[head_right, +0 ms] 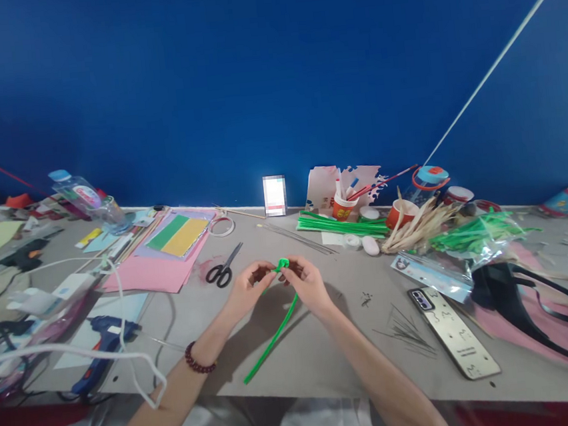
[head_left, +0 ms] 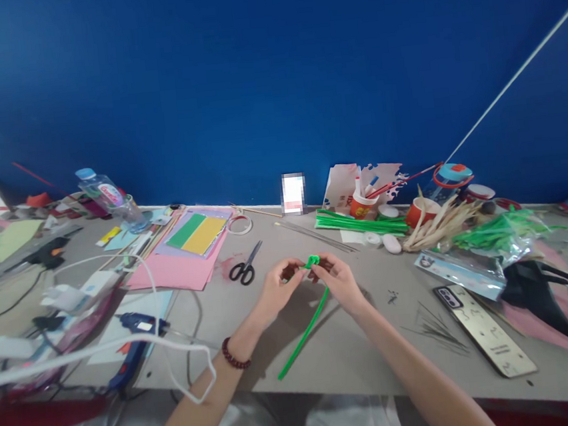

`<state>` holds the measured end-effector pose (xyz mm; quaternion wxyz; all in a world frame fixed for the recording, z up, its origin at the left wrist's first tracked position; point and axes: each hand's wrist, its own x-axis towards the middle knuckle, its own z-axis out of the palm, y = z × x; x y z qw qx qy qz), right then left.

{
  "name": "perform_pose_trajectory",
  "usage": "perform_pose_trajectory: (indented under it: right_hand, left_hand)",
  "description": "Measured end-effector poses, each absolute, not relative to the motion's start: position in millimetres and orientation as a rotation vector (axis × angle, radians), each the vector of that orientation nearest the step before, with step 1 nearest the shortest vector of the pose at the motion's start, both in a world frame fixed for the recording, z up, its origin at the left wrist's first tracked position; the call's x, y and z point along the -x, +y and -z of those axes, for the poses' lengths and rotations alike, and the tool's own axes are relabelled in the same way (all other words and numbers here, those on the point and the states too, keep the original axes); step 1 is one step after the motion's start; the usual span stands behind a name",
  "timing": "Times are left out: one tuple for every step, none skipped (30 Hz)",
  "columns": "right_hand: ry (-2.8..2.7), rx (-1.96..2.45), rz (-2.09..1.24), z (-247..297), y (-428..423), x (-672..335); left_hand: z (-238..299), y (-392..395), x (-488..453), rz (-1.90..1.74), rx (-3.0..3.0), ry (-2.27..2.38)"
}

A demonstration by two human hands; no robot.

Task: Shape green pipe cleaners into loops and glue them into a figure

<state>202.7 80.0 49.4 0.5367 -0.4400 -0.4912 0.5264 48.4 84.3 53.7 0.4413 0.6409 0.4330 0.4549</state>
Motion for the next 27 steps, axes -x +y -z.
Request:
perform_pose_trajectory:
  right_hand:
    - [-1.191,1.060,-1.225,-50,79,-203]
    - [-1.227,1.080,-1.177,-51,78,-203]
    - [-1.276,1.102,-1.100,-52,77,-204]
    - [-1.339,1.121,-1.002,-53,76,-205]
    - [-1.411,1.130,-0.891,-54,76,-206]
    - [-1.486,1.125,-0.781,-54,75,-207]
    - [-1.562,1.109,-0.686,-55,76,-208]
    - [-1.631,1.087,-0.607,-55,76,-210]
    - [-1.692,1.067,-0.539,-56,77,-212]
    - [-1.744,1.054,-0.483,-56,79,-214]
    - [-1.786,1.046,-0.437,-56,80,-215]
    - [-1.826,1.041,-0.408,-57,82,-217]
    - [-1.865,1.035,-0.393,-57,83,-219]
    - [-1.904,1.031,-0.391,-57,84,-221]
    - [-1.941,1.025,-0.395,-57,84,-223]
    - [-1.978,1.018,-0.397,-57,85,-224]
    - [-2.011,1.017,-0.398,-57,85,-225]
    - [-2.038,1.024,-0.395,-56,85,-226]
    - [-2.063,1.043,-0.390,-56,85,-227]
    - [-2.083,1.069,-0.382,-55,84,-226]
    - [-2.101,1.095,-0.374,-54,84,-226]
    - [-2.114,1.119,-0.364,-53,84,-225]
    - [-2.121,1.136,-0.351,-52,84,-224]
    - [-2.121,1.147,-0.338,-50,84,-222]
    - [-2.115,1.155,-0.326,-48,84,-220]
    - [-2.100,1.163,-0.317,-45,84,-219]
    - [-2.079,1.173,-0.311,-43,84,-217]
  left_hand:
    - [-52,85,-48,-1.117,-1.572,1.079]
    - [-51,87,-48,-1.109,-1.559,1.082]
    - [-49,88,-48,-1.106,-1.551,1.077]
    - [-48,88,-48,-1.109,-1.549,1.066]
    - [-47,89,-48,-1.115,-1.559,1.057]
    - [-46,89,-48,-1.128,-1.584,1.061]
    - [-45,89,-49,-1.141,-1.622,1.078]
    - [-44,89,-49,-1.151,-1.664,1.101]
    - [-44,90,-49,-1.157,-1.701,1.126]
    - [-44,90,-48,-1.163,-1.720,1.147]
    - [-44,90,-48,-1.157,-1.716,1.157]
    - [-44,90,-48,-1.134,-1.689,1.148]
    - [-44,91,-47,-1.094,-1.643,1.119]
    - [-44,91,-47,-1.044,-1.584,1.078]
    - [-44,92,-46,-0.987,-1.526,1.033]
    - [-44,92,-46,-0.938,-1.472,0.993]
    - [-44,93,-45,-0.904,-1.428,0.965]
    - [-44,93,-45,-0.892,-1.394,0.957]
    - [-44,93,-45,-0.893,-1.370,0.965]
    - [-44,93,-46,-0.902,-1.350,0.979]
    - [-44,93,-46,-0.915,-1.329,0.990]
    - [-44,93,-47,-0.929,-1.308,0.996]
    - [-44,93,-48,-0.942,-1.287,0.998]
    - [-44,93,-48,-0.953,-1.267,0.996]
    - [-43,93,-49,-0.964,-1.250,0.991]
    - [-43,92,-50,-0.974,-1.239,0.985]
    - [-42,92,-50,-0.982,-1.231,0.980]
